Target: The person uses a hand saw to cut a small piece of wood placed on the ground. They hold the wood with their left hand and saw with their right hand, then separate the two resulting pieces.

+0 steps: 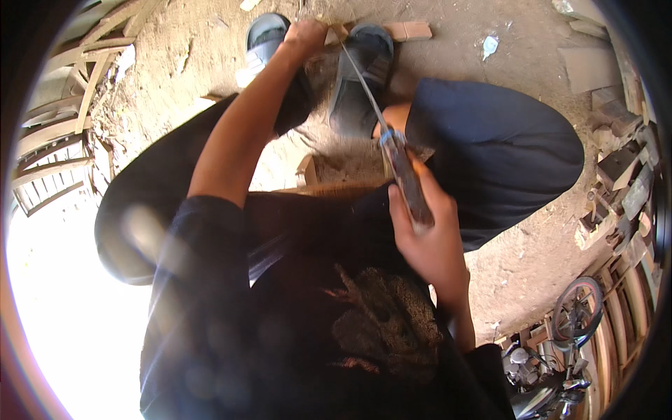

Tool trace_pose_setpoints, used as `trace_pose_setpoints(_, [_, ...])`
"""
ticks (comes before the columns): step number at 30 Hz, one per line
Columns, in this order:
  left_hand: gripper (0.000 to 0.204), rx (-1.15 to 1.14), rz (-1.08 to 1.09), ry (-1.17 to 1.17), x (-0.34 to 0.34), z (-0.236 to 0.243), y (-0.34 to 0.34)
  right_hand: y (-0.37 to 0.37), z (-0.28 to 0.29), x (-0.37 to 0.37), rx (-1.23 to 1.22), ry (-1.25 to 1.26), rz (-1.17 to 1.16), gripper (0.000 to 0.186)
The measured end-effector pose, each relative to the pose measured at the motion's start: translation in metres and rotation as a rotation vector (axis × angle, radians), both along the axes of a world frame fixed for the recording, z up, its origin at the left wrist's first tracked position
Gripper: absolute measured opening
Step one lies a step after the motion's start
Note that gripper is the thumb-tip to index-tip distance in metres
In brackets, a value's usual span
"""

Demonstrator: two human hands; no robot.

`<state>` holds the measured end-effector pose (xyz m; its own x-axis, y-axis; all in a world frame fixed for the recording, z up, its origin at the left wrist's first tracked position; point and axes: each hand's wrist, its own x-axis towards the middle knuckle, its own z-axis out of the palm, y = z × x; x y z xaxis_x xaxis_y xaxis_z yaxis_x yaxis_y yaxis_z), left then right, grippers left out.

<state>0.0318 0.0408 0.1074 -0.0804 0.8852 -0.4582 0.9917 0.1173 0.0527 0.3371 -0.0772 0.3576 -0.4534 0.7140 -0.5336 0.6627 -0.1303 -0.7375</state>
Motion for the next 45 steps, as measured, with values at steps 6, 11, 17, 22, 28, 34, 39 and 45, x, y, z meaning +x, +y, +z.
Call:
trace_pose_setpoints(6, [0.043,-0.02,-0.01,0.01,-0.009,0.004,-0.009,-0.019,0.005,0.013,0.091,0.093,-0.018,0.048])
trace_pose_setpoints(11, [0.051,0.014,-0.053,0.017,-0.012,-0.011,-0.004,-0.002,-0.012,0.015,0.118,0.215,-0.077,0.043])
trace_pose_setpoints(17, [0.048,-0.015,-0.041,-0.004,-0.012,0.001,-0.006,-0.002,-0.01,0.004,-0.047,0.061,-0.055,0.042])
trace_pose_setpoints(22, [0.049,-0.076,-0.043,-0.1,-0.015,-0.002,0.005,-0.002,-0.004,0.008,-0.047,0.09,-0.095,0.038])
trace_pose_setpoints(28, [0.061,-0.359,-0.067,-0.276,-0.031,0.011,0.025,0.004,0.016,0.01,0.023,0.082,-0.08,0.043])
trace_pose_setpoints(34, [0.057,-0.373,-0.119,-0.257,-0.04,0.011,0.028,0.004,0.029,0.0,-0.096,0.039,-0.084,0.046])
trace_pose_setpoints(39, [0.054,-0.145,-0.029,-0.209,-0.038,0.006,0.007,0.007,0.022,-0.008,-0.174,0.034,-0.094,0.04])
trace_pose_setpoints(45, [0.043,0.067,0.035,-0.065,-0.016,0.005,-0.012,0.01,0.011,-0.003,-0.004,0.088,-0.017,0.046])
